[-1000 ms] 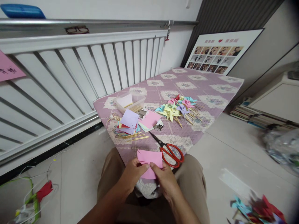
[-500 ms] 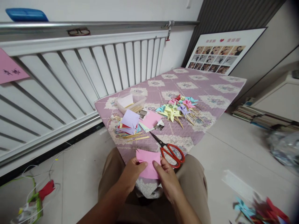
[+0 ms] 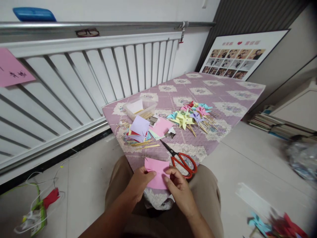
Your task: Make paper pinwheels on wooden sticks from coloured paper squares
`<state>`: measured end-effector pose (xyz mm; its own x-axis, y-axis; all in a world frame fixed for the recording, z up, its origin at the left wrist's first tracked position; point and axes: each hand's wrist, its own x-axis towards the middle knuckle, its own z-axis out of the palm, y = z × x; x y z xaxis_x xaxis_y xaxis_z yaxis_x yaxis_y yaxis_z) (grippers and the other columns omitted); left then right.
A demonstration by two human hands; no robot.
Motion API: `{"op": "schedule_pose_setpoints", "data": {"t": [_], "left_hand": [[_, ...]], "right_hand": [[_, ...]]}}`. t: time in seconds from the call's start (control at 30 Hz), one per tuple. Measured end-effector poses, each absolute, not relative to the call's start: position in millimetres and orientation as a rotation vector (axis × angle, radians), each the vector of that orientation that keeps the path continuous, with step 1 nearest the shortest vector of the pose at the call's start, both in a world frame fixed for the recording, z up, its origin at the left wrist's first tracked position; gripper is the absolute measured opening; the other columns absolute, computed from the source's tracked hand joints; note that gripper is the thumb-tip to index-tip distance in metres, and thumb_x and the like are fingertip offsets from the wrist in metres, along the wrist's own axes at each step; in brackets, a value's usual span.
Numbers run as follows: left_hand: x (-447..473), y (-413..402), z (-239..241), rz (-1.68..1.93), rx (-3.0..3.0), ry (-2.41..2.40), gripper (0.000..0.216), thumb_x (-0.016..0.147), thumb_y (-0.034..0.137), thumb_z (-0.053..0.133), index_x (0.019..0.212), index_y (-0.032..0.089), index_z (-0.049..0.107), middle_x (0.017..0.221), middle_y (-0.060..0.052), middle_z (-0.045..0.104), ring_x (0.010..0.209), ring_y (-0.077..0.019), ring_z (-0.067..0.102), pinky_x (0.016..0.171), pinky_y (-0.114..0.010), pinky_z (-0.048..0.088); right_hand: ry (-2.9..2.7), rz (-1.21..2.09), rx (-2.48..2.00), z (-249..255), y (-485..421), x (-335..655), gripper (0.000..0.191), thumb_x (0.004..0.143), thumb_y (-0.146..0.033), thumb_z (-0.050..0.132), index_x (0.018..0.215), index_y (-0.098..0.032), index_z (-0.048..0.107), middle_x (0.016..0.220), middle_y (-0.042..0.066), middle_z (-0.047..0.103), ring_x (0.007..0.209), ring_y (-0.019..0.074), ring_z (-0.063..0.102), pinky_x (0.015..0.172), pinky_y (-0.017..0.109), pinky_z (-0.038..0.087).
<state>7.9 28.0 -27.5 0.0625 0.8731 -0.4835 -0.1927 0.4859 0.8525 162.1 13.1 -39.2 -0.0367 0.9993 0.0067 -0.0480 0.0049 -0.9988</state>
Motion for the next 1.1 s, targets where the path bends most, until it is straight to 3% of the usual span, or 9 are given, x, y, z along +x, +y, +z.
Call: {"op": "schedule_pose_setpoints", "data": {"t": [0.13, 0.37, 0.57, 1.1], "left_hand": [[10.5, 26.4, -21.6, 0.896, 0.725, 1.283, 0.028, 0.062, 0.031, 0.073, 0.082, 0.012, 0.068, 0.072, -0.005, 0.068, 0.06, -0.0148, 0.056, 0.061, -0.026, 0.041], [12.1, 24.7, -24.2, 0.907, 0.789, 1.263, 0.022, 0.067, 0.03, 0.068, 0.083, 0.014, 0.069, 0.071, -0.003, 0.068, 0.059, -0.0143, 0.055, 0.06, -0.026, 0.04], [12.9, 23.8, -21.4, 0.896, 0.811, 1.281, 0.021, 0.066, 0.029, 0.068, 0.08, 0.013, 0.068, 0.068, -0.002, 0.066, 0.058, -0.0133, 0.053, 0.059, -0.024, 0.039], [14.0, 22.7, -20.0, 0.903, 0.839, 1.257, 0.019, 0.068, 0.026, 0.066, 0.081, 0.013, 0.071, 0.071, -0.003, 0.068, 0.06, -0.0135, 0.054, 0.06, -0.024, 0.039]], "right_hand": [[-1.209, 1.221, -1.207, -37.9, 15.1, 158.3, 0.017, 0.078, -0.038, 0.068, 0.082, -0.023, 0.06, 0.081, 0.0, 0.056, 0.074, 0.0183, 0.051, 0.066, 0.026, 0.042], [-1.291, 1.131, -1.206, -41.4, 17.5, 156.9, 0.008, 0.078, -0.029, 0.065, 0.076, -0.022, 0.06, 0.074, -0.001, 0.053, 0.069, 0.0176, 0.049, 0.063, 0.027, 0.04], [-1.375, 1.09, -1.245, -40.1, 17.1, 154.9, 0.013, 0.08, -0.025, 0.06, 0.068, -0.022, 0.058, 0.069, -0.002, 0.049, 0.065, 0.0166, 0.047, 0.062, 0.027, 0.037], [-1.203, 1.221, -1.282, -45.0, 14.4, 151.1, 0.017, 0.079, -0.035, 0.061, 0.069, -0.022, 0.058, 0.065, -0.003, 0.05, 0.06, 0.0149, 0.042, 0.055, 0.025, 0.035]]}}
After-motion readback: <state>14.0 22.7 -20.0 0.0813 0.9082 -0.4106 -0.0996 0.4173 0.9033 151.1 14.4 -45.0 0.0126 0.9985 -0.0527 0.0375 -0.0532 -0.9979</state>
